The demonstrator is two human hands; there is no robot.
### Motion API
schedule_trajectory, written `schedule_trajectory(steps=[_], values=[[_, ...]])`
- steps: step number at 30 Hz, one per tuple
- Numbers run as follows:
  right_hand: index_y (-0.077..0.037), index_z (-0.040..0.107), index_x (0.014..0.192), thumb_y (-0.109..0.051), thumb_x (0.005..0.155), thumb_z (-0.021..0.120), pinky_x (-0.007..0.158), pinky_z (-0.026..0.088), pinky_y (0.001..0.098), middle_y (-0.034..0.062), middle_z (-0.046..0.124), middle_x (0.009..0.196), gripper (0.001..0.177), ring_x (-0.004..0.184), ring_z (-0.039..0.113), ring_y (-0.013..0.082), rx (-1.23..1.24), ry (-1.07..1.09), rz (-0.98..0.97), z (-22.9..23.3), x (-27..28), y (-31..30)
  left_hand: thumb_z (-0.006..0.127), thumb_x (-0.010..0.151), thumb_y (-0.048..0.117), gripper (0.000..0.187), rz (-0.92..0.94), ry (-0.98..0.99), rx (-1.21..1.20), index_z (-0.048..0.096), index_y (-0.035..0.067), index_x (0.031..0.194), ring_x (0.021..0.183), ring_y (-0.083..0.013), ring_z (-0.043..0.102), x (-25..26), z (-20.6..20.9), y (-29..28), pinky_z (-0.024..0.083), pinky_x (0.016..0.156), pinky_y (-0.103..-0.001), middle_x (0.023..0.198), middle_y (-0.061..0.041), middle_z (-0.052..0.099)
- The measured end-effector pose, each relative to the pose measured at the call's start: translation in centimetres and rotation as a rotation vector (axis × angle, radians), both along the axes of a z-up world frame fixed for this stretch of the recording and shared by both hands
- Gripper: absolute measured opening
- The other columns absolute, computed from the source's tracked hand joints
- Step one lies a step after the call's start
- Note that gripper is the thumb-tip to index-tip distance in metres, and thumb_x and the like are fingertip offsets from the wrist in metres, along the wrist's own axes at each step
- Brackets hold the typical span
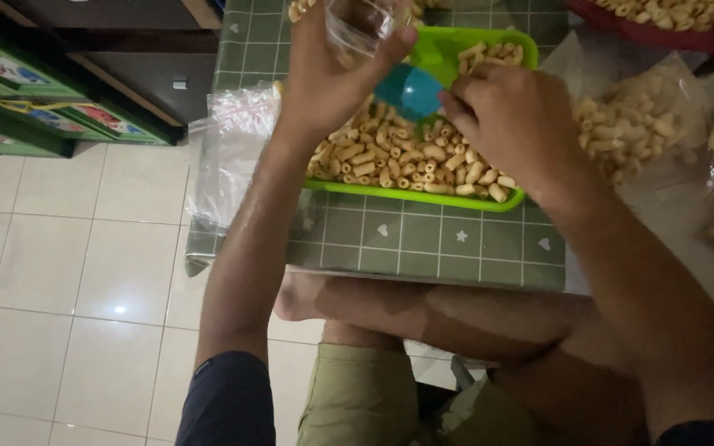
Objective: Scooping macaroni from a tray into small plastic bags for individual packaging.
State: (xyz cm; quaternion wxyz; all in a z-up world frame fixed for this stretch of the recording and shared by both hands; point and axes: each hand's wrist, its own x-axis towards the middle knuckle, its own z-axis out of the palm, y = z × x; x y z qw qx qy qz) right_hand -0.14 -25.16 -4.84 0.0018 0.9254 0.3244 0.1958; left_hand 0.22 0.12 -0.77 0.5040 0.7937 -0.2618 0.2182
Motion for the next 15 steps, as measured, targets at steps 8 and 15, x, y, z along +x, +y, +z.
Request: schedule_trajectory(steps=[8, 15], values=[[-0.007, 0.086, 0.111, -0.023, 0.117, 0.075, 0.05, 0.051, 0.0346, 0.0077, 0.078, 0.077, 0.02, 0.052, 0.065, 0.0171, 0.207, 0.215, 0.06, 1.8, 0.2, -0.9, 0.07, 0.107, 0.045, 0.034, -0.035, -0.008, -0.026, 0.056, 0.014, 0.105, 0.086, -0.0188, 0.064, -0.4, 0.3, 0.2, 0.05, 0.076, -0.039, 0.091, -0.003, 0.06], [0.002, 0.084, 0.116, -0.01, 0.121, 0.079, 0.041, 0.041, 0.0302, 0.0121, 0.076, 0.08, 0.014, 0.046, 0.054, 0.0146, 0.473, 0.319, -0.055, 4.2, -0.9, -1.6, 0.074, 0.106, 0.051, 0.046, 0.039, -0.013, 0.008, 0.055, 0.015, 0.13, 0.095, -0.0195, 0.068, 0.2, -0.9, 0.7, 0.056, 0.081, -0.038, 0.103, -0.005, 0.066]])
